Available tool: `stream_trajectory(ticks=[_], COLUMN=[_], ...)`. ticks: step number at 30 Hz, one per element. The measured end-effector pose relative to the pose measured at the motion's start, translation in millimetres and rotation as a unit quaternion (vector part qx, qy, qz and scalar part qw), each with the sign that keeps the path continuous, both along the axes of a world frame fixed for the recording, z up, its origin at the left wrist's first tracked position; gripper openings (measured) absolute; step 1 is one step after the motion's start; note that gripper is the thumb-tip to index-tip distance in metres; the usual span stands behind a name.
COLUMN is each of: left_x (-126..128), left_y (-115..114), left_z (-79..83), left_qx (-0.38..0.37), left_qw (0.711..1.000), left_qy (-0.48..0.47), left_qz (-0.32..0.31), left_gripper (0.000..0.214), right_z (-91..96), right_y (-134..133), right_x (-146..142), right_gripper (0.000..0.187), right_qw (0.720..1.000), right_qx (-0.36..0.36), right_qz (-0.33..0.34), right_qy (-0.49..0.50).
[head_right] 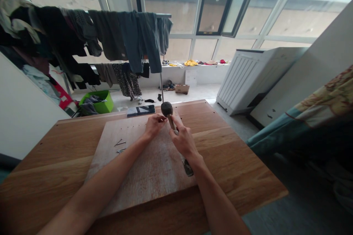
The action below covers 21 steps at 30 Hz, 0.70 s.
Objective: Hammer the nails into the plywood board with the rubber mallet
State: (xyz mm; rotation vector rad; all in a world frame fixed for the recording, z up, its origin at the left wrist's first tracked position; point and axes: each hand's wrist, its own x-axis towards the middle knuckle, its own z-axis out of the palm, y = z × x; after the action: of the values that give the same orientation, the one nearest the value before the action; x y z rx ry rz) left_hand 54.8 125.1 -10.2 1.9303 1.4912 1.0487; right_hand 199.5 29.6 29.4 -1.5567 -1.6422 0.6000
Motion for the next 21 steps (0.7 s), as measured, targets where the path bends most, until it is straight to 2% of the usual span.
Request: stream_trajectory(ticks=[3, 17, 21], left_x=[-0.2, -1.6, -1.0], left_y=[-0.8, -1.8, -2.0], left_z=[1.3, 3.0, 2.8], left_qx=[-0.003, -0.004, -0.007], left_qw=[1.000, 0.999, 0.998], left_qy=[0.001, 0.036, 0.056], left_qz=[-0.001, -0.005, -0.012], left_gripper=[0.010, 0.011, 0.013], right_z=[0.9, -0.1, -3.6], right_y=[-0.3, 0.1, 3.4], right_x=[-0.2, 0.2, 2.3], right_gripper=[0.060, 0.060, 0.062], right_qw=[1.000, 1.000, 0.999], right_qx=[-0.001, -0.006, -0.012], right_qz=[-0.009, -0.015, -0.042], right_qy=[-0.024, -0.019, -0.014])
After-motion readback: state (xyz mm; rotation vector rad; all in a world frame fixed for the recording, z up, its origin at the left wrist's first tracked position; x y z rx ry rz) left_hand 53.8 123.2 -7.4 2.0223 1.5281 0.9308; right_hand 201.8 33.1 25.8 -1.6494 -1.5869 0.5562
